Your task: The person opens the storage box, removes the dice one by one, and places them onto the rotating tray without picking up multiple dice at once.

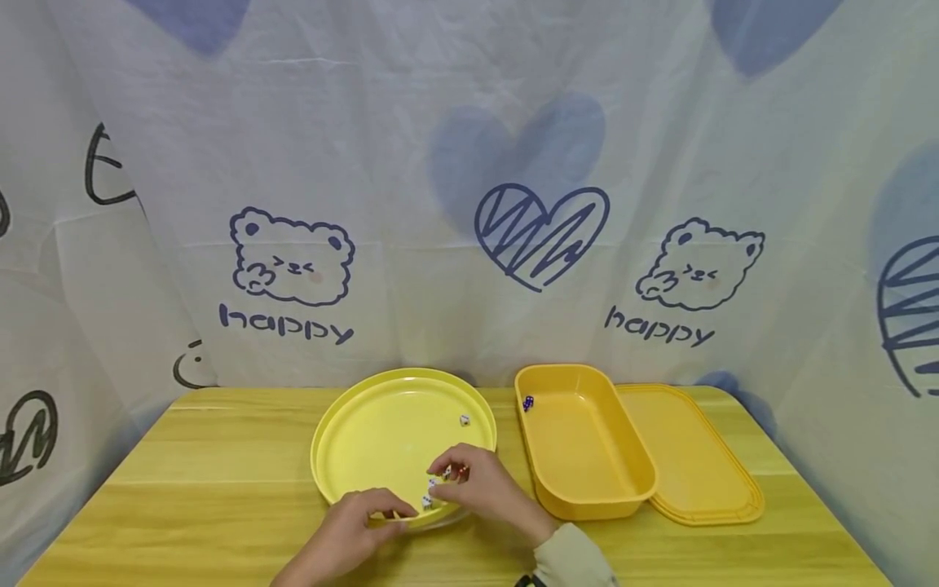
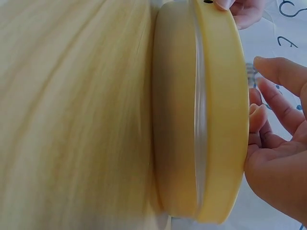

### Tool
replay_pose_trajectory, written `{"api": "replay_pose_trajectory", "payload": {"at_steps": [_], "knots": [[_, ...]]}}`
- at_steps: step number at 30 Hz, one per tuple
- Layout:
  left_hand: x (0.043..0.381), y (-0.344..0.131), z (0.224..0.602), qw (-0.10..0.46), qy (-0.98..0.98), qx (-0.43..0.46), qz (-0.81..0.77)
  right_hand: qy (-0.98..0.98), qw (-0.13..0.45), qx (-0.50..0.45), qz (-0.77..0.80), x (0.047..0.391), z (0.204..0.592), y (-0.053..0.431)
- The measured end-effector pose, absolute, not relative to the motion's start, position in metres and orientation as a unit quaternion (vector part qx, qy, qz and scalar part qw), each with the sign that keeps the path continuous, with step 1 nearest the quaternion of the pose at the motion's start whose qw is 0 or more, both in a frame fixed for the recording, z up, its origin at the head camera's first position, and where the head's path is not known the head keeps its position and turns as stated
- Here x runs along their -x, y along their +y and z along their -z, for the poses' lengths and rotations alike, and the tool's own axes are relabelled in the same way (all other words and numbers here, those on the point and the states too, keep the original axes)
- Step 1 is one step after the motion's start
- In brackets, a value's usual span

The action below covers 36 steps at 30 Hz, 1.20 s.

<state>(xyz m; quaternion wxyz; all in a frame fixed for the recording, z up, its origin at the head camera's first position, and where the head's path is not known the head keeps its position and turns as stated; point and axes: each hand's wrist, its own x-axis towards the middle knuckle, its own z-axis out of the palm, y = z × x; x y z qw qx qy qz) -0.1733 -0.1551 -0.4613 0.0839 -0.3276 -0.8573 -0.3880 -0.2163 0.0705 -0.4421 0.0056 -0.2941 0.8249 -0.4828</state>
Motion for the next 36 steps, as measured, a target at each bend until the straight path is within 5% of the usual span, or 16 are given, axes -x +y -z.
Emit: {"api": "replay_pose_trajectory", "payload": {"at_steps": [36], "knots": [[0.1707, -0.1533, 0.4535, 0.046, -0.869, 0.297, 0.392, 0.831, -0.013, 0.259, 0.491, 0.2152, 0.4384, 0.0699]]}}
